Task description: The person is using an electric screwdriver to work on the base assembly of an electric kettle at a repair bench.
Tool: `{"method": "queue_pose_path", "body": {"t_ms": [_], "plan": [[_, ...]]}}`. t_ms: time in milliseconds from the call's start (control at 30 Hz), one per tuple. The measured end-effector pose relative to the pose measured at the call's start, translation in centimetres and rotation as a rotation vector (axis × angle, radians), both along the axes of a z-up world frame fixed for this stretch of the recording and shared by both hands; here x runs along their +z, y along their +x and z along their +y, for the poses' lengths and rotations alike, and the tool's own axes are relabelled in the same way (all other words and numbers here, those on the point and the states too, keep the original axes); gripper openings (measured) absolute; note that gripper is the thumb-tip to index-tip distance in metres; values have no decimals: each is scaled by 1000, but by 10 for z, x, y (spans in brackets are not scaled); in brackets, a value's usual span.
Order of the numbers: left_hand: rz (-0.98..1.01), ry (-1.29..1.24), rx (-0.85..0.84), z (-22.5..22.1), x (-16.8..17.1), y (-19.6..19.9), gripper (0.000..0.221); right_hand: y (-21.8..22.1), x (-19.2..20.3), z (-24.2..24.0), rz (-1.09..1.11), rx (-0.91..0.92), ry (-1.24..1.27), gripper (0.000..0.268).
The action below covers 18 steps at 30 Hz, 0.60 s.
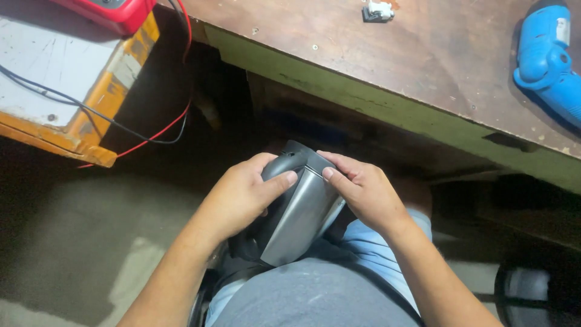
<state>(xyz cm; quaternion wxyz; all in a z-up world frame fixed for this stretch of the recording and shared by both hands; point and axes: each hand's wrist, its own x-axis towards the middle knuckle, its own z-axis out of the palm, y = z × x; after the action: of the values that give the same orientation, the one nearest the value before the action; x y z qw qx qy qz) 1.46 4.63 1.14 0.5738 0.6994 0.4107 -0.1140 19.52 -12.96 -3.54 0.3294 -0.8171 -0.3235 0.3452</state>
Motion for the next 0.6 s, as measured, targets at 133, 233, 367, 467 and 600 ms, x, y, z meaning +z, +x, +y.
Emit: {"method": "queue_pose_path", "body": {"t_ms": [133,233,367,467,600], "plan": [[-202,36,-41,40,-59,-5,66,-7,-1,0,-1,-21,-11,53],[-470,215,-47,51,-98,8,69,-16,-5,-1,-6,10,102,51],[-584,-294,-34,49,-108,11,58,-32,-9,-1,-195,67,141,50],[-500,-421,16,61,-85,3,62,-39,-16,5,-341,126,220,49],[-227,50,-136,77,-35,-22,61,-52,-23,15,-598,243,179,58]]}}
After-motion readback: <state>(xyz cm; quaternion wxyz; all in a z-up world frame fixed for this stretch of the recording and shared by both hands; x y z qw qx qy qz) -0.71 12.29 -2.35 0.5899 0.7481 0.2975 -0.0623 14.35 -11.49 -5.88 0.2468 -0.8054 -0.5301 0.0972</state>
